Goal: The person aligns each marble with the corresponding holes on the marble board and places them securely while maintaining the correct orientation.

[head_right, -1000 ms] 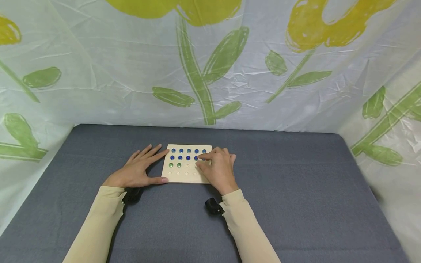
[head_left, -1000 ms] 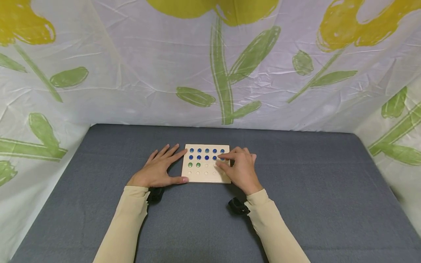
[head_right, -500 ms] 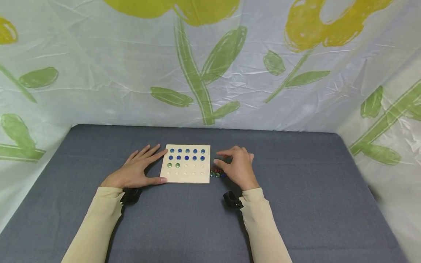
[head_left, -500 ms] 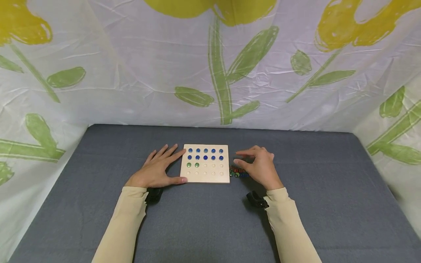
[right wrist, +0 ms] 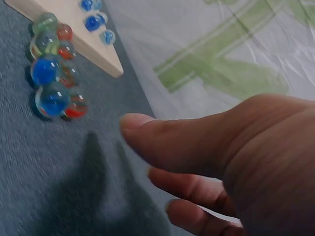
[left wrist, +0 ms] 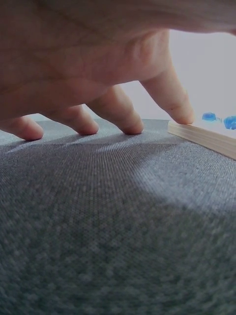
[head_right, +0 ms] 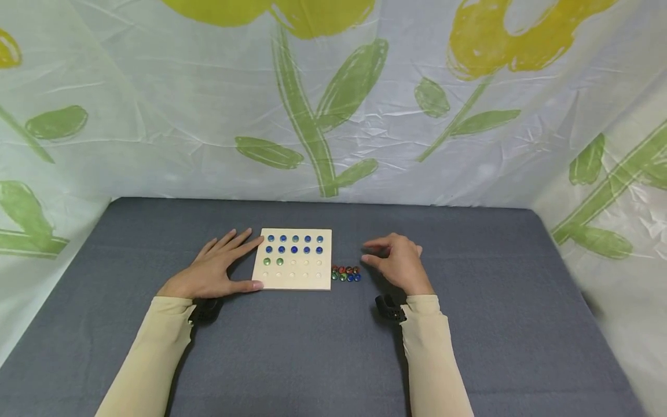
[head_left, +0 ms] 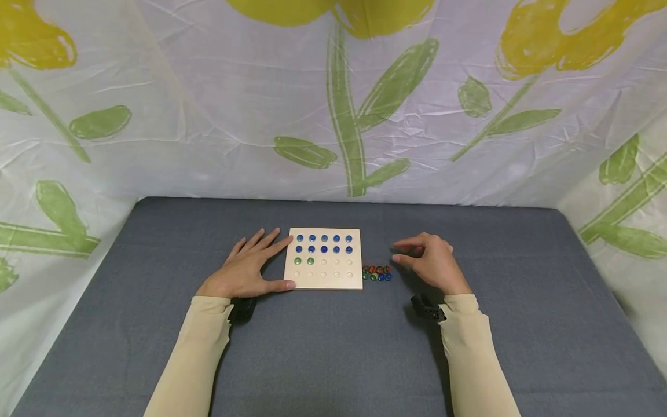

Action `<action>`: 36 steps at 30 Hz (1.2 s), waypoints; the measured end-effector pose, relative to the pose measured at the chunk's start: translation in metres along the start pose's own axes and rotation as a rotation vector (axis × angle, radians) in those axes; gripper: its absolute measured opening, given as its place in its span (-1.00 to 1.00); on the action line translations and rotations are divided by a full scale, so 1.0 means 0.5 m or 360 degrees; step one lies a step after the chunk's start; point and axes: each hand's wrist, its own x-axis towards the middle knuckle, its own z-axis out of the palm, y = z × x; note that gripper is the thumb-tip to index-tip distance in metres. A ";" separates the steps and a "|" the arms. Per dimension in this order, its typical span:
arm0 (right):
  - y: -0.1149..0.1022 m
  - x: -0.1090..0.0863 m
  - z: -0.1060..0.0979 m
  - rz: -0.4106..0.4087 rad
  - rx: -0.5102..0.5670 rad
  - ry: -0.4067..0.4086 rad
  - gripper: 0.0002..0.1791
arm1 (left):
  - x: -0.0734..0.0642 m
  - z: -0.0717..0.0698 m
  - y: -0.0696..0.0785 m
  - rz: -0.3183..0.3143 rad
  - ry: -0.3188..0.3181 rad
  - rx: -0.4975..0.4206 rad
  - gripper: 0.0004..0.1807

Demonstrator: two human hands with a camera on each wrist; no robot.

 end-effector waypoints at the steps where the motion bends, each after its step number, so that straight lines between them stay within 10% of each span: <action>1: 0.002 0.000 -0.002 0.0001 -0.0009 -0.0012 -0.71 | 0.000 0.000 0.000 0.0001 0.0001 -0.0001 0.13; 36: -0.010 -0.002 0.001 -0.0076 -0.0044 -0.0157 -0.64 | 0.001 0.001 -0.001 -0.0003 0.0003 0.0001 0.13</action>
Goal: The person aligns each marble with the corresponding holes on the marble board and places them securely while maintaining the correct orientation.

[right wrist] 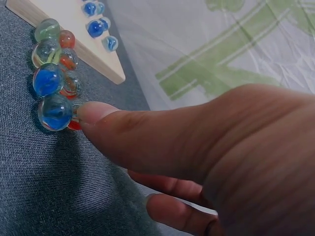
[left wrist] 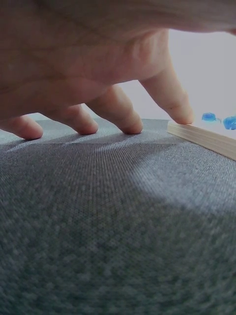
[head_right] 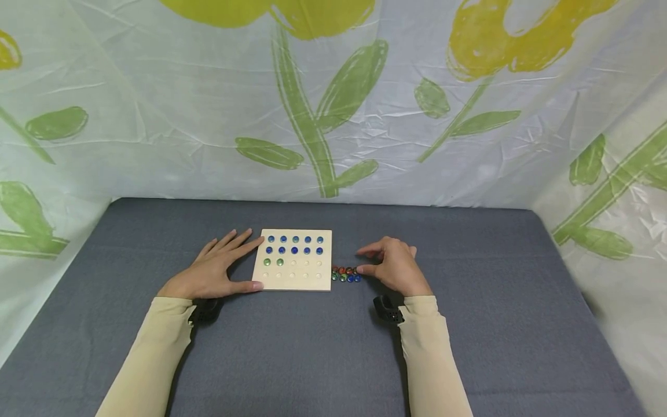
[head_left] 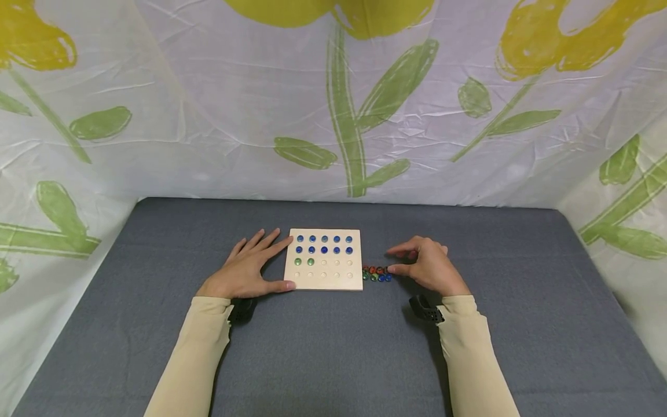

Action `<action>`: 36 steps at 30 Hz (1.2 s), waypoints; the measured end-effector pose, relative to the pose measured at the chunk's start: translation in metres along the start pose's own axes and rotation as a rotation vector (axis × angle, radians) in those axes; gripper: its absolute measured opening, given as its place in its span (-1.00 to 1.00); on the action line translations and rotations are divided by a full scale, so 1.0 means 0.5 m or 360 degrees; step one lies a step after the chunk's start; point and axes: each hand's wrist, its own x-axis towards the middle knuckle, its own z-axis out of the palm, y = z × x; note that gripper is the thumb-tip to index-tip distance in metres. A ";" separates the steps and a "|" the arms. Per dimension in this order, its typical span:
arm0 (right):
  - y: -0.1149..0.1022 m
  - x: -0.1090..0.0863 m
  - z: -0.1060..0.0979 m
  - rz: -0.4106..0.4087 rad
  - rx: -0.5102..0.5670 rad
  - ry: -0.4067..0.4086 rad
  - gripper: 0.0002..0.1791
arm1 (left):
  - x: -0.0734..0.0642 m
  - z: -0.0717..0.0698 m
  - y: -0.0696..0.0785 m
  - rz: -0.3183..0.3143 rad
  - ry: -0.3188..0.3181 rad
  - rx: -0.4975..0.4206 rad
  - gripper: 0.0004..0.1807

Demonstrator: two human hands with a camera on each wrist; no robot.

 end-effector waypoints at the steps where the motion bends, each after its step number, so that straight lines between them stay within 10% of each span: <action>1: -0.001 0.000 0.000 0.0002 -0.0004 -0.0003 -0.64 | 0.000 0.000 0.000 0.0001 0.0000 0.0000 0.13; 36: -0.005 0.010 0.018 -0.0010 -0.0074 -0.0009 -0.78 | 0.000 -0.003 0.001 -0.0007 -0.0014 -0.0013 0.13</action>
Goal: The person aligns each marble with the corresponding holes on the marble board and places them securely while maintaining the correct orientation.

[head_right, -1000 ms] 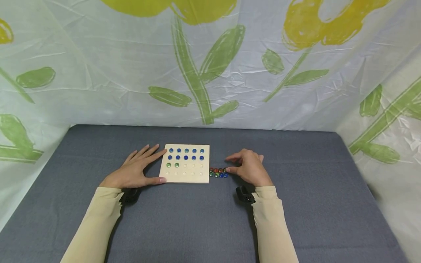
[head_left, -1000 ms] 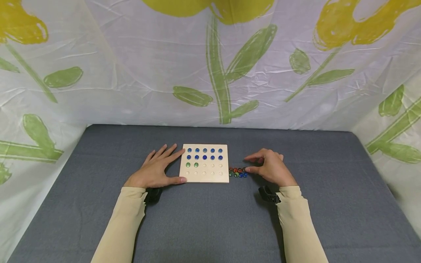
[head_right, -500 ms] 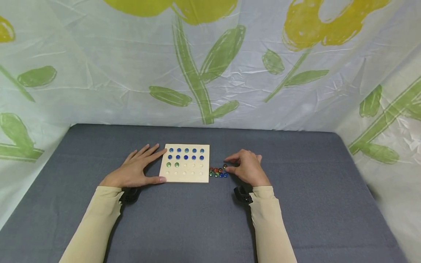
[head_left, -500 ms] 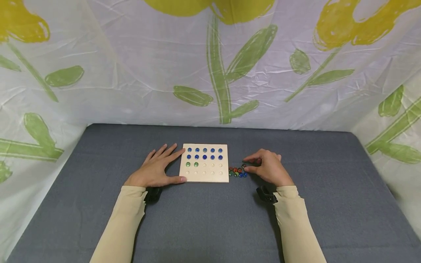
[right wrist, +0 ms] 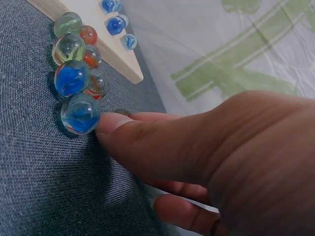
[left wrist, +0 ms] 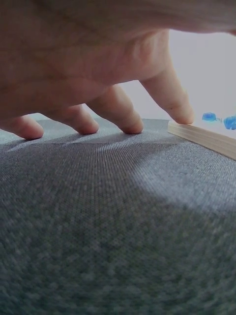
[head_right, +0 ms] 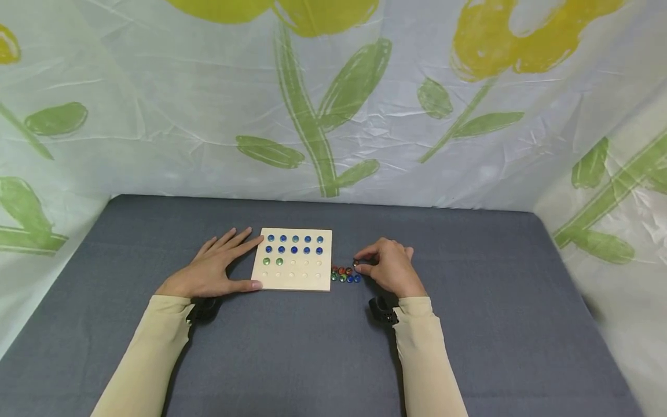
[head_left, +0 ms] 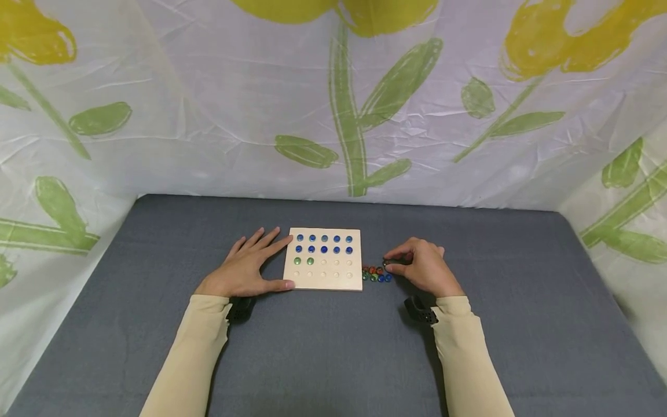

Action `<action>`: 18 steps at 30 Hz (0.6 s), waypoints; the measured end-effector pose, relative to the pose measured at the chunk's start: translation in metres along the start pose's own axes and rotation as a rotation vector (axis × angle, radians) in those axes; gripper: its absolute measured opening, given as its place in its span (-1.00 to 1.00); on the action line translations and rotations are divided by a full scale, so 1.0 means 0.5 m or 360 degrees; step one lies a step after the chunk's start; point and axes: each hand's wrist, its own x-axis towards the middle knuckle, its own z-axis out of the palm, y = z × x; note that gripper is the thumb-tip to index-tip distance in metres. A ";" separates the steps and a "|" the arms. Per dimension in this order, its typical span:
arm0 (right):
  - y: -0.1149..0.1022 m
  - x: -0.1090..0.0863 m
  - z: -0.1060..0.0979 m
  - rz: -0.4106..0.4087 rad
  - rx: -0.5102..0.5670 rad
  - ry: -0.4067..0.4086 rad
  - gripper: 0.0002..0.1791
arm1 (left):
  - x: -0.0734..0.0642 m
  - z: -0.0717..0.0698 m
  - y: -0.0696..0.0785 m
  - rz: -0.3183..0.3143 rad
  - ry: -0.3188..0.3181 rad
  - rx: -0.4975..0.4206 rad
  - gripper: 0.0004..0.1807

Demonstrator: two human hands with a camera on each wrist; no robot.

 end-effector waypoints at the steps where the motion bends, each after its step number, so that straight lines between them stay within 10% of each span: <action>1: 0.000 -0.001 0.001 -0.0001 0.0002 -0.0001 -0.79 | -0.001 0.001 0.000 0.0004 0.0005 -0.0002 0.13; 18: 0.002 -0.007 -0.005 -0.0008 0.0002 0.0037 -0.82 | -0.002 0.000 0.000 0.0002 0.0010 0.0007 0.14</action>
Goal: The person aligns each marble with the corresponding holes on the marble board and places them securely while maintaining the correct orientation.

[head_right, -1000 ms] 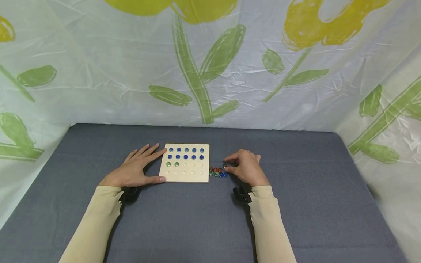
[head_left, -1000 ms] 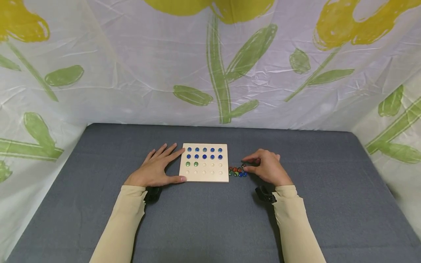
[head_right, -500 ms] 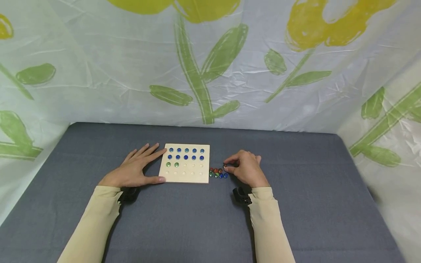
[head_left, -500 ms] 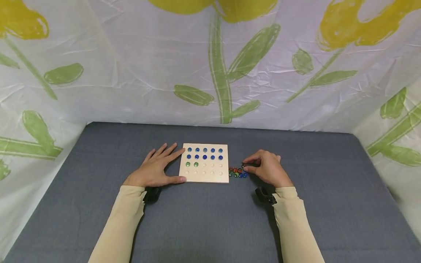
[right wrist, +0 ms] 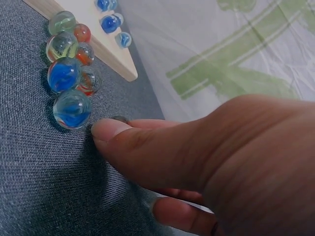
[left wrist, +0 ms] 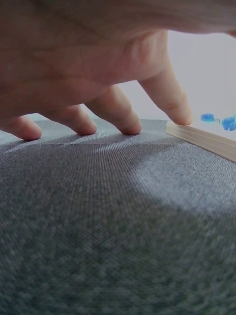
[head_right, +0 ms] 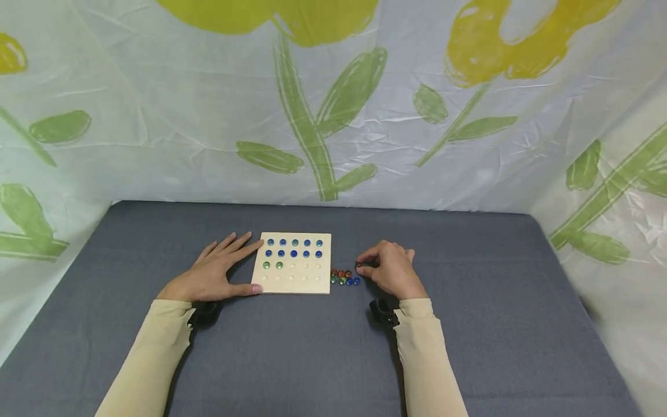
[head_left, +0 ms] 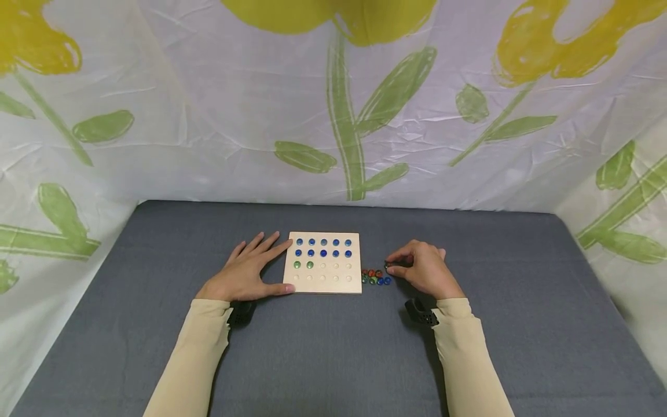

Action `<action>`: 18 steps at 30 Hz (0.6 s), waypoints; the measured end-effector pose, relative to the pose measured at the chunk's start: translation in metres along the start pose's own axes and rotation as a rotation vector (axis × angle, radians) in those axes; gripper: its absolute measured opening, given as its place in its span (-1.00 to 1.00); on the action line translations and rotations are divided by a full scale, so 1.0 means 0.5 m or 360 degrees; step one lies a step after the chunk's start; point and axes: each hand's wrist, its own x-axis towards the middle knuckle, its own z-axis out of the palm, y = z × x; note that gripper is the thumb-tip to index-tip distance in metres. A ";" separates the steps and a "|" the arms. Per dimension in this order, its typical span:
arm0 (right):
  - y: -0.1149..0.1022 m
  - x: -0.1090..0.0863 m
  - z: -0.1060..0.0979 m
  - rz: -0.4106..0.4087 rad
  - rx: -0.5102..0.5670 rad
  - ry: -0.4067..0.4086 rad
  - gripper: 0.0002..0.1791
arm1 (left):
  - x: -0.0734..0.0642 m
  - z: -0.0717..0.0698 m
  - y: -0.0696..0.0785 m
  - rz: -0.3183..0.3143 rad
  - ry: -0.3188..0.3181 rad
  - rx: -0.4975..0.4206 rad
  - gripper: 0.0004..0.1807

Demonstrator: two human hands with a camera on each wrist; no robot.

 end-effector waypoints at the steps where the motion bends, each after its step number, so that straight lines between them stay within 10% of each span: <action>1: 0.000 0.000 0.000 -0.0001 -0.0003 0.0001 -0.83 | 0.000 0.001 -0.001 -0.0002 0.0000 0.0000 0.14; 18: 0.002 0.003 -0.004 -0.0017 -0.0008 0.0081 -0.82 | 0.001 0.002 0.001 -0.0019 -0.0017 -0.0001 0.14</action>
